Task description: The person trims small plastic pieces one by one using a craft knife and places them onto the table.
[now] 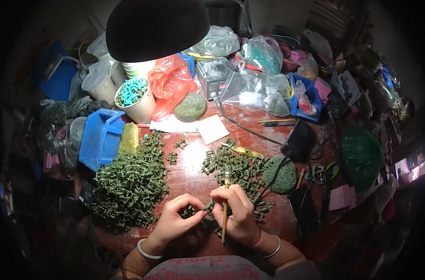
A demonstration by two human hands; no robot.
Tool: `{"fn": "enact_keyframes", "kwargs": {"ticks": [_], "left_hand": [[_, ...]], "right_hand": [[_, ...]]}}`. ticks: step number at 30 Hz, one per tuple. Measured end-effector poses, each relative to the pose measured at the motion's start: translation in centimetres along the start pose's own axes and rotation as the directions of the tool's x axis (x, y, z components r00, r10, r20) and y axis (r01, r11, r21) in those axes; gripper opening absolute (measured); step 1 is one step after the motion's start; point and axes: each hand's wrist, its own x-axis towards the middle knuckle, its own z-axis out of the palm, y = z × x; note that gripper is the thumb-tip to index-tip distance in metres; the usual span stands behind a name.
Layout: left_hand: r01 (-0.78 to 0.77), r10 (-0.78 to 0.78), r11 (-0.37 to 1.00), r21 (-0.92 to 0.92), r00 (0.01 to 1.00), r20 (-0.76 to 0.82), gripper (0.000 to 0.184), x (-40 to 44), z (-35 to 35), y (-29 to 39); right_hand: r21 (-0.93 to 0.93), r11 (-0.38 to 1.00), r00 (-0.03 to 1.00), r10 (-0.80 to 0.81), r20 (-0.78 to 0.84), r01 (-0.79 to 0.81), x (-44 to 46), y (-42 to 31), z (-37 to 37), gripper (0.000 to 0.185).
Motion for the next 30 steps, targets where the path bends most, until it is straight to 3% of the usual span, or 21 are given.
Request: {"fn": "enact_keyframes", "kwargs": {"ticks": [2, 7, 9, 10, 12, 13, 19, 21, 22, 24, 26, 30], "left_hand": [[0.015, -0.015, 1.000, -0.018, 1.000, 0.003, 0.015, 0.0, 0.0, 0.0], [0.026, -0.023, 0.992, -0.119, 0.999, 0.025, 0.012, -0.1, -0.2, -0.2], [0.245, -0.214, 0.929, -0.279, 0.967, 0.138, 0.010, -0.1, -0.8, 0.6], [0.246, -0.214, 0.928, -0.280, 0.967, 0.139, 0.010, 0.0, -1.1, 0.8], [0.523, -0.426, 0.728, -0.443, 0.852, 0.305, 0.011, 0.1, -1.6, 1.0], [0.524, -0.427, 0.726, -0.445, 0.851, 0.305, 0.011, 0.1, -1.5, 1.0], [0.428, -0.346, 0.800, -0.420, 0.902, 0.259, 0.011, 0.0, -1.5, 1.0], [0.314, -0.284, 0.877, -0.364, 0.949, 0.135, 0.012, 0.1, -1.3, 0.7], [0.313, -0.283, 0.878, -0.363, 0.950, 0.135, 0.012, 0.2, -1.3, 0.7], [0.102, -0.109, 0.984, -0.148, 0.993, -0.041, 0.012, 0.3, -1.1, 0.6], [0.065, -0.071, 0.994, -0.093, 0.995, -0.065, 0.013, 0.3, -0.9, 0.6], [-0.005, 0.005, 1.000, -0.008, 0.996, -0.086, 0.011, 0.4, -0.6, 0.9]], "right_hand": [[-0.152, 0.980, 0.990, -0.136, -0.037, 0.130, -0.3, 0.7, 0.4, 0.038], [-0.099, 0.988, 0.992, -0.117, 0.039, 0.120, 0.1, 0.4, 0.1, 0.037], [0.059, 0.998, 0.999, -0.030, 0.046, 0.027, 0.4, 0.4, -0.4, 0.034], [0.088, 0.996, 0.999, -0.001, 0.033, -0.002, 0.5, 0.4, -0.4, 0.032], [0.120, 0.993, 0.999, 0.004, 0.037, -0.008, 0.4, 0.7, -0.4, 0.031], [0.154, 0.988, 0.999, 0.005, 0.039, -0.011, 0.4, 0.8, -0.5, 0.031], [0.226, 0.968, 0.993, 0.093, 0.068, -0.107, 0.3, 1.4, -0.3, 0.026], [0.275, 0.949, 0.987, 0.136, 0.081, -0.153, 0.2, 1.5, -0.2, 0.026], [0.241, 0.962, 0.991, 0.115, 0.071, -0.129, 0.2, 1.5, -0.3, 0.026], [0.205, 0.973, 0.994, 0.092, 0.062, -0.103, 0.3, 1.3, -0.4, 0.027], [0.024, 0.998, 0.998, -0.056, 0.020, 0.055, 0.5, 0.8, -0.4, 0.031], [-0.050, 0.991, 0.992, -0.124, -0.006, 0.124, 0.2, 0.0, -0.2, 0.034]]}}
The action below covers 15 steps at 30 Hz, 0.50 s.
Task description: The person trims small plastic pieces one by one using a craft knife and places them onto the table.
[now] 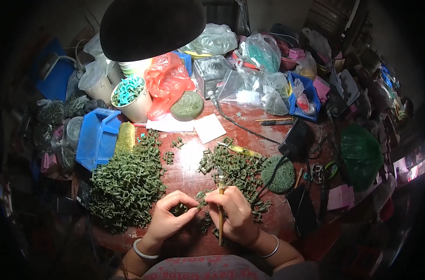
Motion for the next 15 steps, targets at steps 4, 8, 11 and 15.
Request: {"fn": "enact_keyframes", "kwargs": {"ticks": [4, 8, 11, 15], "left_hand": [[-0.034, 0.035, 0.999, 0.034, 0.999, -0.034, 0.012, 0.0, 0.4, 0.6], [-0.186, 0.232, 0.950, 0.250, 0.958, -0.167, 0.018, -0.2, 0.7, 0.7], [-0.254, 0.313, 0.918, 0.304, 0.936, -0.163, 0.024, -0.7, 1.0, 0.1], [-0.297, 0.355, 0.897, 0.327, 0.925, -0.136, 0.025, -0.7, 1.1, 0.3]], "right_hand": [[-0.147, 0.989, 0.998, 0.003, -0.065, -0.013, 0.0, 0.6, 0.1, 0.032], [0.066, 0.973, 0.975, 0.222, 0.018, -0.223, 0.5, 0.3, -0.3, 0.024], [0.183, 0.965, 0.981, 0.172, 0.091, -0.186, 0.5, 0.4, 0.0, 0.022], [0.191, 0.970, 0.988, 0.145, 0.047, -0.151, 0.6, 0.4, -0.1, 0.025]]}}
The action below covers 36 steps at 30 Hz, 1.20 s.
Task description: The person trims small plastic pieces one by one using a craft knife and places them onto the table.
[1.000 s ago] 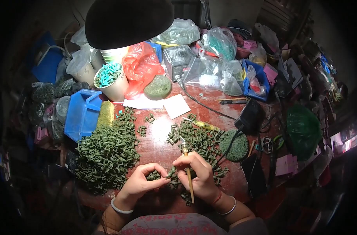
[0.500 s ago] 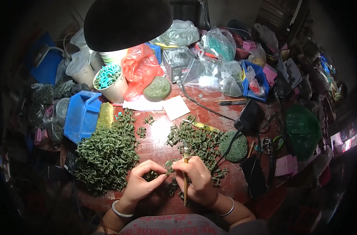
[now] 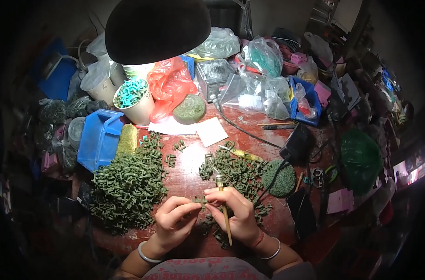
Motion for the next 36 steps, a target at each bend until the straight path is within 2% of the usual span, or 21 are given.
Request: {"fn": "enact_keyframes", "kwargs": {"ticks": [3, 5, 6, 8, 9, 12, 14, 16, 17, 18, 19, 20, 22, 24, 26, 28, 31, 35, 36], "left_hand": [[0.029, -0.025, 0.996, -0.086, 0.998, 0.050, 0.030, 0.2, -0.1, 0.0], [0.236, -0.222, 0.897, -0.375, 0.972, 0.079, 0.038, 0.0, 0.3, -0.7], [0.478, -0.432, 0.650, -0.590, 0.872, 0.231, 0.043, -0.1, 0.1, -0.5], [0.723, -0.564, 0.124, -0.680, 0.615, 0.551, 0.050, 0.3, -0.8, -1.0], [0.727, -0.514, 0.059, -0.684, 0.609, 0.604, 0.045, 0.5, -1.0, -1.0], [0.761, -0.473, 0.083, -0.644, 0.598, 0.646, 0.038, 0.2, -1.0, -1.2], [0.730, -0.489, 0.112, -0.674, 0.631, 0.602, 0.033, 0.2, -1.0, -1.0], [0.679, -0.524, 0.198, -0.707, 0.683, 0.509, 0.029, 0.2, -0.9, -1.1], [0.677, -0.525, 0.198, -0.709, 0.684, 0.506, 0.029, 0.1, -1.0, -1.3], [0.678, -0.529, 0.124, -0.725, 0.663, 0.530, 0.029, -0.2, -1.0, -1.7], [0.675, -0.530, 0.049, -0.736, 0.642, 0.554, 0.029, -0.3, -1.1, -1.9], [0.674, -0.531, 0.049, -0.737, 0.643, 0.552, 0.029, -0.2, -1.2, -1.9], [0.683, -0.571, -0.054, -0.729, 0.578, 0.584, 0.029, 0.1, -1.5, -1.6], [0.655, -0.575, -0.105, -0.748, 0.573, 0.583, 0.031, 0.1, -1.4, -1.7], [0.624, -0.578, -0.157, -0.765, 0.570, 0.584, 0.032, 0.2, -1.4, -1.7], [0.643, -0.572, -0.155, -0.750, 0.560, 0.599, 0.032, 0.5, -1.6, -1.4], [0.657, -0.560, -0.151, -0.739, 0.559, 0.611, 0.032, 0.5, -1.7, -1.5], [0.662, -0.552, -0.143, -0.736, 0.564, 0.614, 0.032, 0.4, -1.6, -1.7], [0.655, -0.556, -0.140, -0.742, 0.568, 0.607, 0.032, 0.3, -1.5, -1.7]], "right_hand": [[-0.075, 0.995, 0.998, -0.065, -0.006, 0.065, -0.4, 0.1, -0.1, 0.027], [-0.124, 0.989, 0.996, -0.081, -0.032, 0.077, -0.6, -0.1, -0.2, 0.031], [-0.122, 0.989, 0.996, -0.084, -0.028, 0.080, -0.6, 0.0, -0.1, 0.031], [-0.071, 0.986, 0.988, -0.154, 0.000, 0.154, -0.7, 0.2, -0.1, 0.026], [-0.009, 0.989, 0.989, -0.145, 0.023, 0.145, -0.8, 0.2, -0.1, 0.027], [-0.011, 0.973, 0.972, -0.230, 0.049, 0.231, -0.7, 0.9, 0.2, 0.027], [-0.015, 0.973, 0.970, -0.228, 0.085, 0.230, -0.6, 0.8, 0.1, 0.025], [0.084, 0.988, 0.990, -0.136, 0.039, 0.132, -0.6, 0.6, 0.1, 0.018], [0.103, 0.987, 0.993, -0.121, 0.002, 0.120, -0.9, 1.0, -0.2, 0.014], [0.170, 0.983, 0.998, -0.064, -0.021, 0.066, -1.4, 1.3, -0.4, 0.027], [0.351, 0.936, 0.998, 0.044, -0.052, -0.023, -2.3, 1.4, -0.2, 0.031], [0.522, 0.847, 0.986, 0.156, -0.062, -0.101, -2.8, 1.4, -0.1, 0.036], [0.463, 0.883, 0.992, 0.115, -0.060, -0.075, -1.9, 0.9, 0.1, 0.030], [0.402, 0.915, 0.995, 0.077, -0.058, -0.047, -1.0, 0.5, -0.1, 0.025], [0.074, 0.993, 0.995, -0.096, -0.006, 0.097, -0.5, 0.3, -0.5, 0.018], [0.065, 0.994, 0.996, -0.085, -0.023, 0.087, -0.5, -0.1, -0.5, 0.022], [0.131, 0.991, 1.000, 0.025, 0.019, -0.027, -0.5, -0.5, -0.6, 0.020], [0.044, 0.999, 0.999, 0.005, 0.047, -0.007, -0.4, -0.3, -0.6, 0.020], [-0.002, 1.000, 1.000, -0.027, 0.012, 0.027, -0.4, -0.4, -0.5, 0.020]]}}
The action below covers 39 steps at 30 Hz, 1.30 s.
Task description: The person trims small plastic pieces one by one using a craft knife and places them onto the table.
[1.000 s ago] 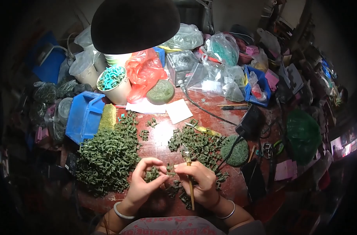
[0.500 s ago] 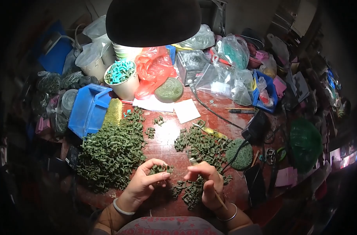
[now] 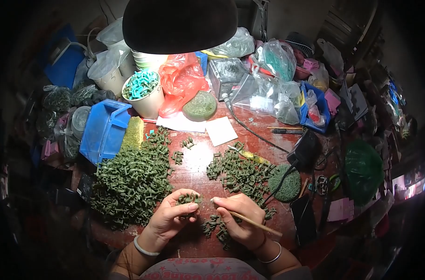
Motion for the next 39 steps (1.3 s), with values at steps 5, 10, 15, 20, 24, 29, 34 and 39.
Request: {"fn": "enact_keyframes", "kwargs": {"ticks": [5, 10, 15, 20, 24, 29, 34, 39], "left_hand": [[-0.015, 0.015, 1.000, 0.010, 1.000, 0.001, 0.031, -0.2, 0.0, -0.1], [-0.129, 0.140, 0.968, 0.214, 0.990, -0.035, 0.028, -0.3, 0.6, -0.3], [-0.202, 0.218, 0.930, 0.307, 0.976, -0.018, 0.026, -0.2, 0.8, -0.5], [-0.115, 0.125, 0.952, 0.282, 0.992, -0.021, 0.026, -0.4, 0.6, -0.2], [-0.114, 0.118, 0.947, 0.299, 0.993, 0.005, 0.027, -0.4, 0.6, -0.3], [-0.159, 0.164, 0.894, 0.419, 0.986, 0.022, 0.026, -0.5, 0.8, -0.4], [-0.185, 0.216, 0.820, 0.542, 0.976, 0.006, 0.026, -0.4, 0.7, -0.5], [-0.368, 0.585, 0.448, 0.815, 0.810, 0.044, 0.026, -0.8, 1.3, 0.5]], "right_hand": [[-0.032, 0.995, 0.995, -0.088, 0.049, 0.090, -0.1, 0.2, -0.1, 0.019], [-0.099, 0.994, 0.998, -0.049, -0.047, 0.044, -0.2, -0.3, -0.3, 0.017], [-0.012, 0.998, 0.998, -0.059, -0.005, 0.059, -0.4, 0.2, -0.2, 0.014], [-0.010, 0.997, 0.996, -0.082, 0.031, 0.082, -0.3, 0.2, 0.0, 0.017], [-0.084, 0.982, 0.984, -0.165, 0.066, 0.170, -0.3, 0.4, 0.4, 0.022], [-0.116, 0.980, 0.985, -0.157, 0.066, 0.164, -0.5, 0.7, 0.5, 0.023], [-0.111, 0.977, 0.983, -0.173, 0.068, 0.180, -0.2, 0.3, 0.6, 0.022], [-0.142, 0.985, 0.992, -0.111, -0.057, 0.102, -0.3, -0.2, 0.0, 0.015]]}}
